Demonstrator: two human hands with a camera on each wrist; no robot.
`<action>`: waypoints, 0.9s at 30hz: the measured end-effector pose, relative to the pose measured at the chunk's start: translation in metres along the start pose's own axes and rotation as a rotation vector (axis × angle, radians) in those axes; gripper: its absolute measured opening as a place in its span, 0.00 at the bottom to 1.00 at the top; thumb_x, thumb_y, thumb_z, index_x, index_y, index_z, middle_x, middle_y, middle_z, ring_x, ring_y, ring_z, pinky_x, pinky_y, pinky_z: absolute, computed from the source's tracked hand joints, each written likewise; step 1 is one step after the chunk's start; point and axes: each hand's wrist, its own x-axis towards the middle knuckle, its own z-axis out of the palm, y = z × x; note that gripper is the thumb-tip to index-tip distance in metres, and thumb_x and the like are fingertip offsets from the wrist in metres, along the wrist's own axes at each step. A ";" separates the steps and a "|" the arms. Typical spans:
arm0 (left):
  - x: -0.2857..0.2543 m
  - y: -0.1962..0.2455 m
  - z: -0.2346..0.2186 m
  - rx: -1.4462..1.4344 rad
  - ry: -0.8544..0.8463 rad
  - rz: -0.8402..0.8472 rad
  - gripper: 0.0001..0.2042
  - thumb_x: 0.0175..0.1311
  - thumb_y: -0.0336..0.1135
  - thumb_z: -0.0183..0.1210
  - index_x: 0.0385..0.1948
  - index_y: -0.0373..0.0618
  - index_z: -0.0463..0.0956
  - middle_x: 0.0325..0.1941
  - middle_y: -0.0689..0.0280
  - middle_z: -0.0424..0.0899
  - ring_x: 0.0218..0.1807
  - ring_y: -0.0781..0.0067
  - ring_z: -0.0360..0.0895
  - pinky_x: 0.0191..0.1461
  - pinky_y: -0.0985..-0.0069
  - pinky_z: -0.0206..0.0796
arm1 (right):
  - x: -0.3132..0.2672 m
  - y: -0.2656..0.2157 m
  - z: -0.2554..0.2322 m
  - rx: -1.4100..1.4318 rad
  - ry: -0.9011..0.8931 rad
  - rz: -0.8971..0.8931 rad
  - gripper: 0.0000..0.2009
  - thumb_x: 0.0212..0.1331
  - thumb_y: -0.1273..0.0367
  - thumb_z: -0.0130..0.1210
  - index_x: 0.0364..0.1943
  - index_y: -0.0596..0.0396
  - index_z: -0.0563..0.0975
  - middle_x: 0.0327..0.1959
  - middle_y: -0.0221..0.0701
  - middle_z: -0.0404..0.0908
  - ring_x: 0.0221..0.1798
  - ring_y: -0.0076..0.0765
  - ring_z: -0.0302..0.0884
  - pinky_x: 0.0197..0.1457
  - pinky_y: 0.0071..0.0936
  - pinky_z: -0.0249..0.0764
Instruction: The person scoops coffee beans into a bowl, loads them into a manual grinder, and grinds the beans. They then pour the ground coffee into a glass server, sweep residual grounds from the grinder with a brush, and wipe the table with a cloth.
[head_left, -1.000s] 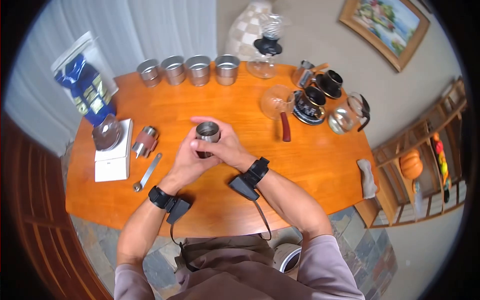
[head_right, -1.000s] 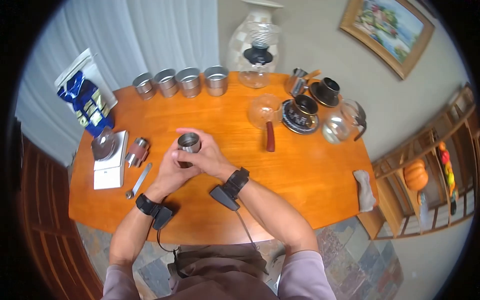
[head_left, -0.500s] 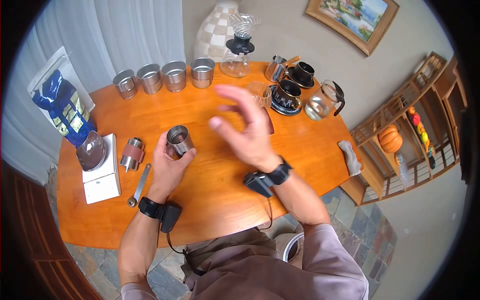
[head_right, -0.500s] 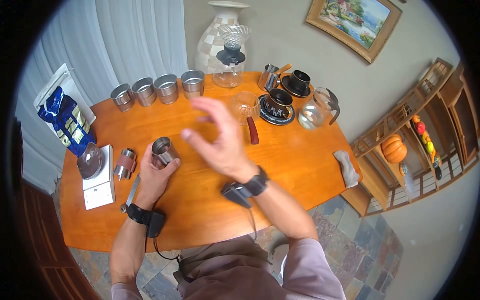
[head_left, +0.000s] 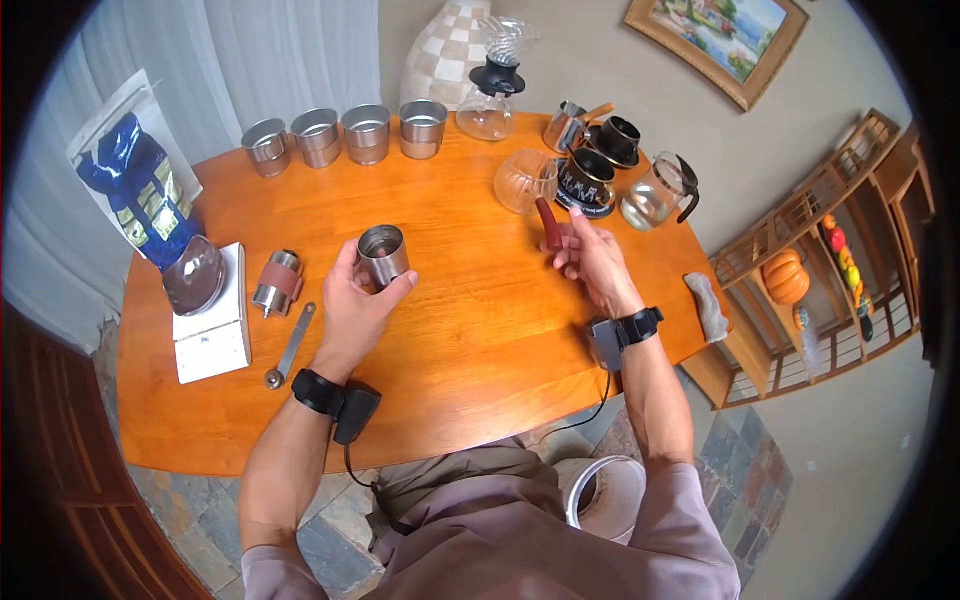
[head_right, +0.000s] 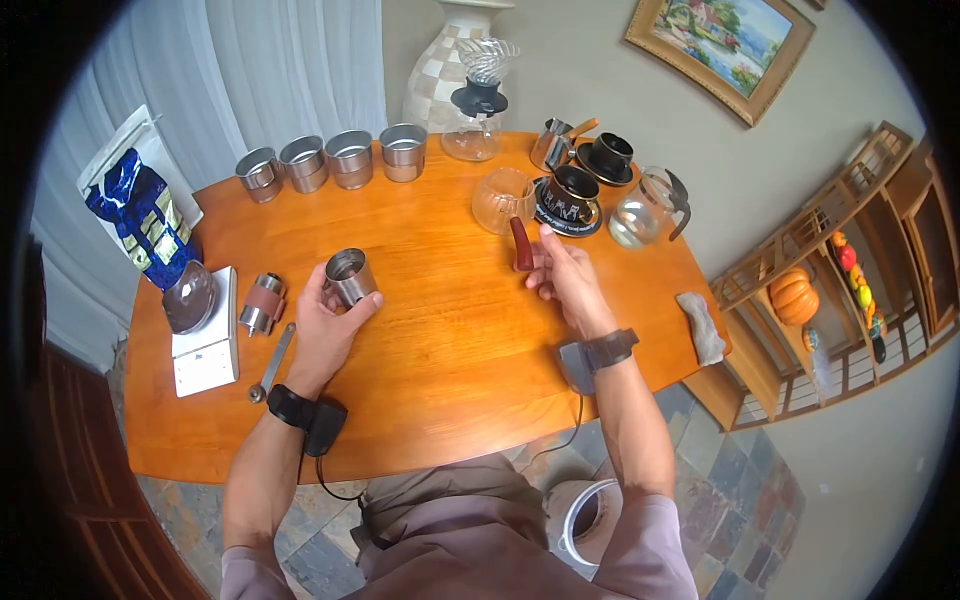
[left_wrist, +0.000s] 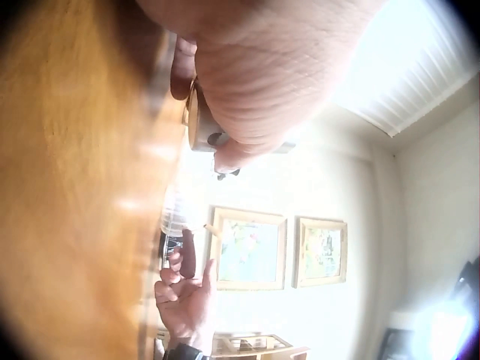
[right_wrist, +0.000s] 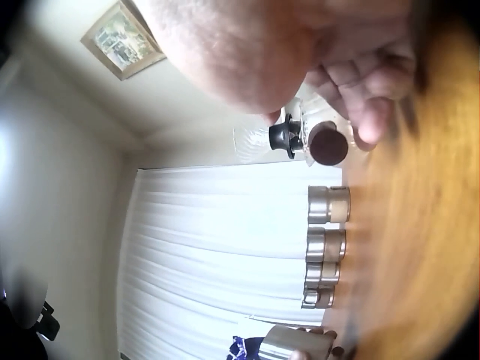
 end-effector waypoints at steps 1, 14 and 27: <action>0.000 0.000 0.000 -0.016 0.007 0.007 0.23 0.60 0.24 0.71 0.56 0.39 0.72 0.47 0.67 0.81 0.48 0.79 0.80 0.53 0.79 0.74 | 0.002 -0.002 0.004 0.012 -0.013 -0.034 0.25 0.75 0.48 0.51 0.48 0.60 0.80 0.34 0.30 0.87 0.26 0.17 0.75 0.25 0.16 0.64; -0.004 0.007 0.001 0.032 -0.019 0.029 0.23 0.59 0.23 0.71 0.55 0.39 0.72 0.48 0.68 0.81 0.49 0.80 0.79 0.55 0.78 0.74 | -0.069 -0.002 0.036 -0.131 -0.215 0.026 0.12 0.72 0.62 0.58 0.42 0.57 0.83 0.32 0.24 0.86 0.26 0.12 0.74 0.25 0.13 0.63; -0.008 0.001 -0.002 0.194 -0.075 0.226 0.26 0.56 0.14 0.67 0.58 0.38 0.74 0.59 0.66 0.79 0.59 0.78 0.77 0.66 0.76 0.70 | -0.001 -0.003 0.022 -0.239 -0.120 -0.038 0.13 0.73 0.61 0.57 0.44 0.57 0.82 0.32 0.24 0.86 0.28 0.13 0.76 0.28 0.14 0.66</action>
